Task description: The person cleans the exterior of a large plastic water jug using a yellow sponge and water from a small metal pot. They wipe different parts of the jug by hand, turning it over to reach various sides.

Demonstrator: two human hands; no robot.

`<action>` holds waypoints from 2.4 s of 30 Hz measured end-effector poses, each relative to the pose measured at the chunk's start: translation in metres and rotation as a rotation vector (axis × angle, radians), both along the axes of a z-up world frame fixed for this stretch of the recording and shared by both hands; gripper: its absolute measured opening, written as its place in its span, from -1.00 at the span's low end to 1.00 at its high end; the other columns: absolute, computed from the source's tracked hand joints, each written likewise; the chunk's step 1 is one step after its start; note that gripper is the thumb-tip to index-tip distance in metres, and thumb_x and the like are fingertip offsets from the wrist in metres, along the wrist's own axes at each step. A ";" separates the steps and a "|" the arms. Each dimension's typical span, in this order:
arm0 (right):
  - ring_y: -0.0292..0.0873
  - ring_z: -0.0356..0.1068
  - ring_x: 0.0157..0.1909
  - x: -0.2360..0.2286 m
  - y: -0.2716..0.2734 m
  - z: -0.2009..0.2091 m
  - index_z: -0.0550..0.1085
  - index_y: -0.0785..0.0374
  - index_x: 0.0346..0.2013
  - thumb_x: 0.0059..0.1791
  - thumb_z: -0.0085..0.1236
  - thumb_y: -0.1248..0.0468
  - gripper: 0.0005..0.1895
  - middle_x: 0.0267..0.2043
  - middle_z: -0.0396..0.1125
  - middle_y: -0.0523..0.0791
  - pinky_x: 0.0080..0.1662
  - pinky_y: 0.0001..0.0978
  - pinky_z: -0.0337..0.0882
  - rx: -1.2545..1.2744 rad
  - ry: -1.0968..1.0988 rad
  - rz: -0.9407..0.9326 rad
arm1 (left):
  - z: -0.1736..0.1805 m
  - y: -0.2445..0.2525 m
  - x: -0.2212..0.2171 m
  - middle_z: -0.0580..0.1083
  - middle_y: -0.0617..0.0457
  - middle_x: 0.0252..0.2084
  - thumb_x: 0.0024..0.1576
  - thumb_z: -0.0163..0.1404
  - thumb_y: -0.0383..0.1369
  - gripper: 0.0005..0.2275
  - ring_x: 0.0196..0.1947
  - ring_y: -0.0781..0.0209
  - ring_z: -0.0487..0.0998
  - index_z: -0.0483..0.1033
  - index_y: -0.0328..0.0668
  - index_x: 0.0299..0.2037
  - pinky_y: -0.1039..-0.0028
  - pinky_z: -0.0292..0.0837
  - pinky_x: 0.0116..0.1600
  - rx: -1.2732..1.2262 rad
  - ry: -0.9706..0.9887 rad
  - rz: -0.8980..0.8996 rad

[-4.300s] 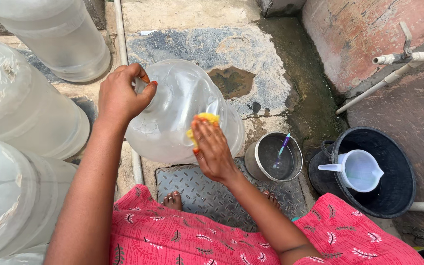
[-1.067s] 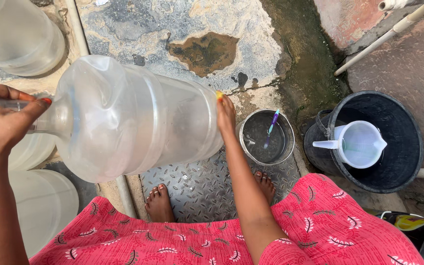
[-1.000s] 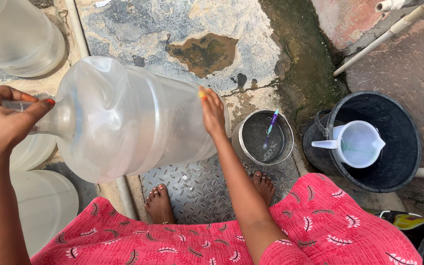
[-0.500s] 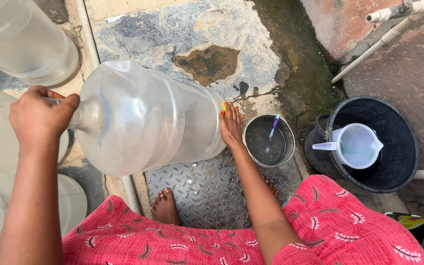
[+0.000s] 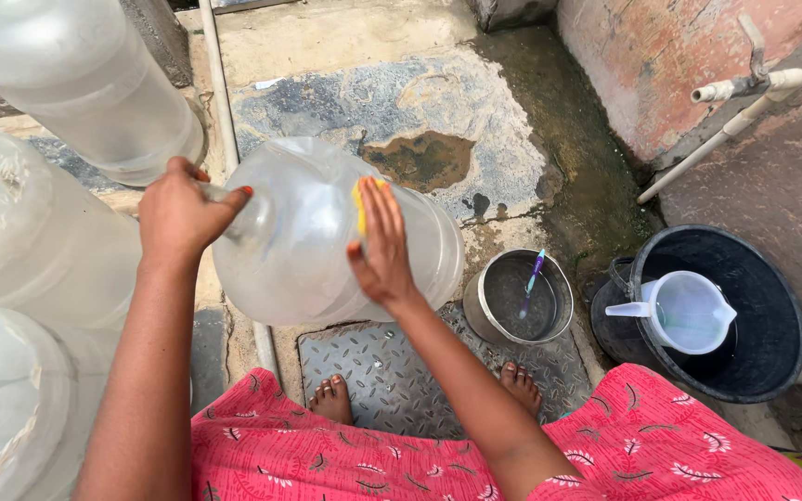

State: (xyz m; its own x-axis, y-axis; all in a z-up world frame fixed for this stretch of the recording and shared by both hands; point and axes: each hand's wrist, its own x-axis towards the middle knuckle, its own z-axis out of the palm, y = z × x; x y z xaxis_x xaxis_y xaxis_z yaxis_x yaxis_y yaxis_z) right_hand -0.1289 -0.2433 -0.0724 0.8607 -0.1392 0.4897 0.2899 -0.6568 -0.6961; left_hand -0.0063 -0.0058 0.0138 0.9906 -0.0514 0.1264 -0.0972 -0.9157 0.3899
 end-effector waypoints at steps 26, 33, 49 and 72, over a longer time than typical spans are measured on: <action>0.13 -0.24 0.60 -0.061 0.051 0.026 -0.01 0.24 0.51 0.02 -0.46 -0.45 0.03 0.57 -0.12 0.10 0.50 0.06 -0.26 -0.870 -0.021 0.240 | 0.014 -0.036 -0.030 0.52 -0.27 -0.27 0.07 0.16 -0.06 -0.62 -0.35 -0.29 0.58 0.47 -0.28 -0.23 0.04 0.50 -0.21 -0.078 -0.245 -0.175; 0.16 -0.22 0.56 -0.010 0.016 0.050 0.07 0.30 0.45 -0.02 -0.37 -0.48 0.06 0.52 -0.07 0.10 0.46 0.05 -0.24 -0.863 0.095 0.056 | 0.015 -0.045 -0.039 0.52 -0.29 -0.24 0.12 0.08 -0.15 -0.69 -0.33 -0.33 0.58 0.47 -0.28 -0.21 0.02 0.49 -0.22 -0.101 -0.243 -0.233; 0.17 -0.27 0.62 -0.053 0.006 -0.034 -0.04 0.27 0.51 0.05 -0.51 -0.47 0.03 0.59 -0.17 0.10 0.53 0.08 -0.31 -0.617 -0.062 0.063 | 0.013 -0.013 -0.028 0.54 -0.18 -0.20 0.08 0.08 -0.24 -0.78 -0.26 -0.21 0.56 0.50 -0.26 -0.27 0.08 0.45 -0.14 -0.145 -0.220 -0.261; 0.10 -0.13 0.58 -0.005 -0.103 -0.181 0.02 0.23 0.50 0.11 -0.84 -0.35 -0.07 0.56 -0.07 0.03 0.52 0.02 -0.20 0.085 0.272 -0.375 | -0.034 0.059 0.011 0.53 -0.01 -0.24 0.15 0.22 -0.32 -0.77 -0.26 0.18 0.55 0.45 -0.30 -0.25 0.37 0.43 -0.05 -0.226 -0.095 -0.276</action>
State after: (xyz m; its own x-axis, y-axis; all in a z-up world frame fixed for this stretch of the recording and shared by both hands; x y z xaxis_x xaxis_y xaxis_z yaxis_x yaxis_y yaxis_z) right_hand -0.1337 -0.3463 -0.2534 0.8385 -0.4953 0.2271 -0.1568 -0.6184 -0.7700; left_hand 0.0047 0.0536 -0.0205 0.9268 -0.2749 0.2560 -0.3738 -0.7416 0.5571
